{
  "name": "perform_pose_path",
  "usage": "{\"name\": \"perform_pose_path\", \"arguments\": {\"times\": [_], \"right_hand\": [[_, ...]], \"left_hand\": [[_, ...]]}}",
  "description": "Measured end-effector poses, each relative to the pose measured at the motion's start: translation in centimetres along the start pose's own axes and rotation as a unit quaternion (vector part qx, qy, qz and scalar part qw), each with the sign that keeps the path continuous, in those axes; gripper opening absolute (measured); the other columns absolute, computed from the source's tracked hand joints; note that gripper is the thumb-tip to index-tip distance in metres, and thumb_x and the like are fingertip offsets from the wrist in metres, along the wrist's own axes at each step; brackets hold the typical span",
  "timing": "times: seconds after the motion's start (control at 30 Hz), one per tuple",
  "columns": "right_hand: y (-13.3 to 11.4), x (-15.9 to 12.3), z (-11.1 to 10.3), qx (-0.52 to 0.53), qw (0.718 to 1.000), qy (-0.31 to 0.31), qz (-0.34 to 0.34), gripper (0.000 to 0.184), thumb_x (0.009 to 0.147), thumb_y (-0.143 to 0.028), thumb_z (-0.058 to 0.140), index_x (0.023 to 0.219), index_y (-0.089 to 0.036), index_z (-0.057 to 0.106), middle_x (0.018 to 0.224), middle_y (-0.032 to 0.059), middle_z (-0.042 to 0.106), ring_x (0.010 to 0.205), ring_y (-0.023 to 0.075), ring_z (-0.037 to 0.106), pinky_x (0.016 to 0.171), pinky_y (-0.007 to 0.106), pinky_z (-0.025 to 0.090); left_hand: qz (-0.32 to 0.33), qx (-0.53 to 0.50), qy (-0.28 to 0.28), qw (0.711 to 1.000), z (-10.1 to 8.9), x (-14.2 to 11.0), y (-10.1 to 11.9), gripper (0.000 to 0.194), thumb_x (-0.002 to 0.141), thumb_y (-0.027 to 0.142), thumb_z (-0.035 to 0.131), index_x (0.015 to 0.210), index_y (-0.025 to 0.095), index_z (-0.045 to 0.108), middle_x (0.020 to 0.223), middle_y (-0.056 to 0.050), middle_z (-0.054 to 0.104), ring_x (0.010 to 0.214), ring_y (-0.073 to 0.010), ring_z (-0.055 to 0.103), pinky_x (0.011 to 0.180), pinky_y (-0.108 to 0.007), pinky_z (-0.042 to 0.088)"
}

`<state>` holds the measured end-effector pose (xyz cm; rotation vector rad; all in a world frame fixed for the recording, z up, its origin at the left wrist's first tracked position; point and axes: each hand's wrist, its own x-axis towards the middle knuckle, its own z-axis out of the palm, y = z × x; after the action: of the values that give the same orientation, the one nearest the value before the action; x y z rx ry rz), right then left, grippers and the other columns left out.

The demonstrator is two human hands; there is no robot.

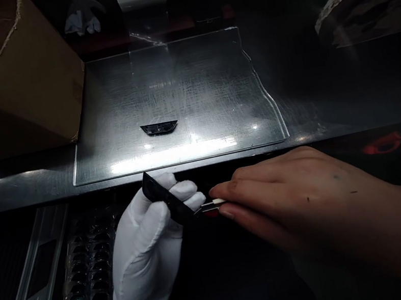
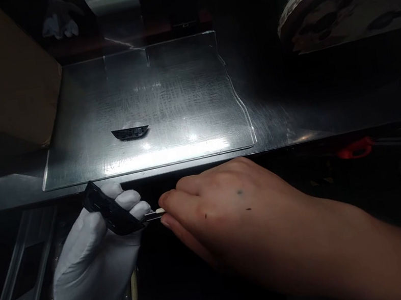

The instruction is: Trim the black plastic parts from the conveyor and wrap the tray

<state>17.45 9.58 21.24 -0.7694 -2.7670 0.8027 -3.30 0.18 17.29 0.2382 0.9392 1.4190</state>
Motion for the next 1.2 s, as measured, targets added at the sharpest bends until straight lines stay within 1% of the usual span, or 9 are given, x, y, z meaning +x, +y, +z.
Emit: {"name": "perform_pose_path", "arguments": {"times": [0.17,0.33,0.5,0.7,0.83,0.93,1.07,1.13,1.2], "right_hand": [[-0.1,0.2,0.1,-0.024,1.0,0.011,-0.007,0.027,0.11,-0.036,0.049,0.099,-0.025,0.071,0.078,-0.0032,0.068,0.059,0.012,0.056,0.054,0.03,0.037],[-0.1,0.2,0.0,-0.014,1.0,0.01,-0.01,0.029,0.109,-0.033,0.052,0.086,-0.022,0.066,0.072,-0.0029,0.063,0.055,0.0105,0.05,0.051,0.03,0.034],[0.2,-0.1,-0.1,-0.02,1.0,-0.02,-0.01,0.027,0.11,-0.035,0.05,0.092,-0.022,0.066,0.075,-0.0035,0.064,0.057,0.0091,0.051,0.052,0.029,0.031],[0.2,-0.2,0.0,-0.032,0.999,-0.012,-0.019,0.027,0.11,-0.035,0.049,0.101,-0.023,0.071,0.078,-0.0009,0.068,0.058,0.0109,0.056,0.052,0.029,0.032],[0.2,-0.3,0.0,-0.032,0.999,-0.013,-0.018,0.026,0.11,-0.034,0.05,0.1,-0.023,0.071,0.076,-0.0022,0.067,0.056,0.0101,0.053,0.051,0.029,0.031],[0.3,-0.4,-0.1,-0.02,1.0,-0.014,-0.008,0.024,0.109,-0.034,0.051,0.1,-0.023,0.071,0.075,-0.0031,0.066,0.055,0.0098,0.053,0.05,0.029,0.032],[-0.1,-0.6,-0.1,0.062,0.996,-0.05,0.036,0.024,0.108,-0.034,0.053,0.095,-0.024,0.071,0.079,-0.0029,0.069,0.058,0.0102,0.058,0.054,0.028,0.041],[-0.5,-0.7,-0.3,0.112,0.988,-0.077,0.067,0.022,0.108,-0.035,0.053,0.101,-0.027,0.072,0.088,-0.003,0.073,0.067,0.0113,0.065,0.058,0.026,0.047],[-0.6,-0.8,-0.5,0.142,0.983,-0.078,0.083,0.019,0.107,-0.035,0.054,0.109,-0.029,0.072,0.097,-0.0031,0.076,0.077,0.0128,0.07,0.062,0.024,0.051]], "left_hand": [[-0.004,0.013,0.012,1.0,0.1,-0.2,0.2,0.018,0.094,0.024,0.073,0.112,0.022,0.077,0.103,-0.005,0.083,0.093,-0.0198,0.08,0.09,-0.029,0.066],[-0.022,0.029,0.022,0.999,0.0,-0.2,0.3,0.02,0.09,0.026,0.079,0.11,0.024,0.078,0.103,-0.004,0.084,0.095,-0.0215,0.081,0.091,-0.029,0.065],[-0.019,0.052,0.014,0.998,-0.5,-0.3,0.0,0.025,0.09,0.031,0.08,0.114,0.027,0.077,0.111,-0.004,0.082,0.101,-0.0239,0.08,0.098,-0.036,0.063],[-0.043,0.078,0.03,0.996,-0.3,-0.2,0.3,0.026,0.092,0.033,0.076,0.117,0.024,0.076,0.117,-0.01,0.081,0.106,-0.0289,0.079,0.106,-0.047,0.059],[-0.038,0.084,0.039,0.995,0.2,-0.3,0.5,0.028,0.086,0.035,0.083,0.112,0.025,0.078,0.113,-0.008,0.082,0.102,-0.0295,0.079,0.101,-0.046,0.062],[-0.017,0.093,0.056,0.994,0.7,-0.5,0.5,0.027,0.083,0.03,0.086,0.109,0.024,0.079,0.107,-0.008,0.083,0.097,-0.028,0.08,0.094,-0.041,0.066],[0.042,0.165,0.099,0.98,1.5,-1.1,0.3,0.03,0.075,0.027,0.092,0.103,0.024,0.082,0.098,-0.006,0.085,0.092,-0.0265,0.081,0.085,-0.033,0.068],[0.058,0.207,0.122,0.969,1.8,-1.3,0.2,0.029,0.073,0.028,0.094,0.099,0.023,0.082,0.097,-0.005,0.085,0.093,-0.027,0.081,0.084,-0.032,0.068],[0.056,0.21,0.133,0.967,1.9,-1.3,0.1,0.028,0.073,0.027,0.094,0.097,0.023,0.082,0.096,-0.005,0.085,0.094,-0.0269,0.081,0.083,-0.031,0.068]]}}
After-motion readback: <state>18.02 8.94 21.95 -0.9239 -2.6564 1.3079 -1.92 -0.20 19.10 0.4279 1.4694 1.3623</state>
